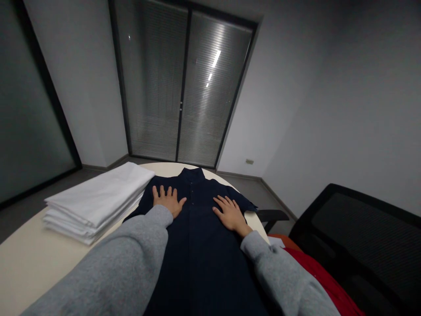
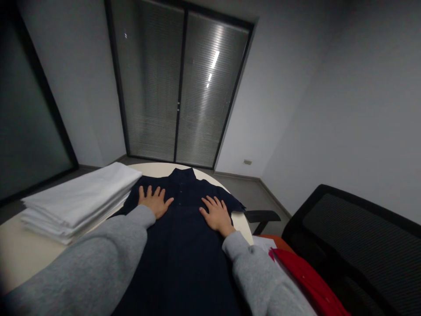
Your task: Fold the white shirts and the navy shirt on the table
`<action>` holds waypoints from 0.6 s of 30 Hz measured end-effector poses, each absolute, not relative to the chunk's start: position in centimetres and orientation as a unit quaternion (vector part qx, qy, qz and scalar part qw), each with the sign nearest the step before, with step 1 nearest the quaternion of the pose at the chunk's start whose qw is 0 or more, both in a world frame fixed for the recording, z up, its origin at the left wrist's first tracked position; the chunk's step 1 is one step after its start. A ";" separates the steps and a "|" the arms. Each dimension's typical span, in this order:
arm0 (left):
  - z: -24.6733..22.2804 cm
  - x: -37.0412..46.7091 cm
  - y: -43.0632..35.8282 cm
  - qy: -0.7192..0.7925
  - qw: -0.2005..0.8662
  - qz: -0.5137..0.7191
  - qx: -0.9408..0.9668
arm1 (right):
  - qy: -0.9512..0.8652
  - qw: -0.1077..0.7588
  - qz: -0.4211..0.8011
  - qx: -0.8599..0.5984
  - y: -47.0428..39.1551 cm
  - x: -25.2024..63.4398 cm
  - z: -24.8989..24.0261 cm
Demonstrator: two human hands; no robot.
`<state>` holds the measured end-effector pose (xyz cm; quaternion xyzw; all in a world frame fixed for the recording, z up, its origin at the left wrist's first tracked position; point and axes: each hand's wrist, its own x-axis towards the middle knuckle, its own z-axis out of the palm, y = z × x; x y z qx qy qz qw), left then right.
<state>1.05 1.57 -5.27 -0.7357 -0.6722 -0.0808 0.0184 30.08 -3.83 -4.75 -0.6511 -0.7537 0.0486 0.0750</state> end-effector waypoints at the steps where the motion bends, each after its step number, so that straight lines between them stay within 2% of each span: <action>1: -5.4 1.1 1.6 -0.670 0.017 -0.080 -0.738 | -0.753 0.077 0.048 -0.651 -3.8 30.1 -4.7; 18: -5.6 1.3 1.5 -0.664 0.021 -0.088 -0.743 | -0.750 0.086 0.052 -0.653 -3.9 30.0 -4.6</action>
